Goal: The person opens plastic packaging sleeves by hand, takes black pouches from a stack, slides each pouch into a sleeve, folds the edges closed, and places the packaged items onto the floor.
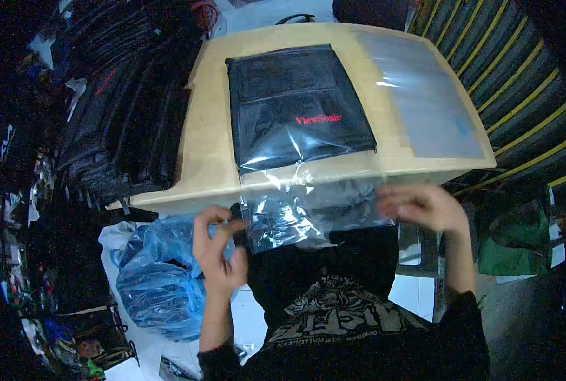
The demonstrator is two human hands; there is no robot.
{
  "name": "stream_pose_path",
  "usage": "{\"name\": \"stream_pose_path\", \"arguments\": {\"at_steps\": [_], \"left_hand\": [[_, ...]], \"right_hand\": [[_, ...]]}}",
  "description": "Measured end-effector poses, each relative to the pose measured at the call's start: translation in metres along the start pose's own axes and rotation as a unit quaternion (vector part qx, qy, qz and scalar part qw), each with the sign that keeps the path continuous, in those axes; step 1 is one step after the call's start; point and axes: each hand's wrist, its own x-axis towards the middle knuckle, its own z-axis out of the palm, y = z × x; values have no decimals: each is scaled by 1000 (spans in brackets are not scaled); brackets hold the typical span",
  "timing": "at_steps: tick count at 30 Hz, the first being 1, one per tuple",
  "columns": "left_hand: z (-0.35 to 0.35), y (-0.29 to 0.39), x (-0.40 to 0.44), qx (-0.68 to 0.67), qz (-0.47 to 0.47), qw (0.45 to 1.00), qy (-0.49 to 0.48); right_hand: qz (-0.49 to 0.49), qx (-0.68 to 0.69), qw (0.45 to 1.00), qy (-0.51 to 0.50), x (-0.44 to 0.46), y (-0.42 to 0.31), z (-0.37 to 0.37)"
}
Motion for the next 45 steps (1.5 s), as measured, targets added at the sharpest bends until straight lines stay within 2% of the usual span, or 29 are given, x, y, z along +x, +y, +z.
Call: {"name": "stream_pose_path", "arguments": {"at_steps": [1, 2, 3, 4, 5, 6, 7, 8, 10, 12, 14, 16, 17, 20, 24, 25, 28, 29, 32, 33, 34, 42, 44, 45], "left_hand": [[5, -3, 30, -2, 1, 1000, 25], [16, -9, 70, -4, 5, 999, 53], [33, -15, 119, 17, 54, 996, 62], [56, -33, 160, 71, 94, 990, 79], [78, -59, 199, 140, 88, 986, 35], [114, -101, 232, 190, 69, 979, 26], [143, -135, 258, 240, 57, 969, 25], [157, -144, 268, 283, -20, 958, -32], [188, -188, 270, 322, -83, 939, -84], [200, -204, 254, 306, -149, 930, -141], [192, -193, 257, 294, -159, 925, -177], [192, -186, 253, 303, -175, 920, -177], [189, -184, 253, 309, -174, 918, -178], [187, -184, 253, 323, -169, 911, -192], [189, -187, 252, 314, -176, 914, -189], [190, -192, 253, 293, -163, 924, -185], [184, -191, 244, 255, -86, 962, -52], [167, -168, 239, 223, -65, 972, -41], [146, -117, 197, 207, -130, 957, -154], [152, -119, 182, 238, -152, 936, -211], [156, -121, 169, 250, -115, 944, -180], [158, -122, 162, 258, -119, 943, -171], [160, -135, 161, 211, -103, 959, -160], [150, -133, 155, 177, -107, 969, -137]], "right_hand": [[-16, -36, 991, 128, 26, -15, -14], [-151, -121, 961, 195, 64, -12, -38], [-133, -143, 956, 218, 102, -26, -58], [-163, -263, 908, 281, 144, -32, -75], [-233, -307, 865, 323, 194, -29, -94], [-112, -306, 897, 299, 224, -47, -101], [-144, -347, 863, 339, 273, -37, -120], [-168, -382, 827, 376, 317, -13, -129], [9, -379, 854, 357, 344, -3, -121], [87, -388, 866, 304, 347, 21, -109], [63, -394, 851, 341, 342, 30, -102], [72, -402, 853, 327, 338, 29, -102], [48, -416, 836, 355, 344, 35, -98], [65, -401, 850, 336, 339, 28, -97], [43, -383, 853, 352, 342, 32, -100], [3, -356, 855, 376, 340, 32, -100], [-84, -360, 836, 406, 293, 15, -84], [-95, -386, 842, 364, 264, 3, -71], [-106, -410, 845, 328, 209, 17, -28], [-83, -418, 845, 323, 203, 27, -16], [-60, -426, 844, 321, 200, 34, -9], [-75, -448, 824, 338, 202, 44, -6], [-106, -407, 847, 326, 198, 43, -13], [-131, -324, 875, 336, 193, 43, -16]]}}
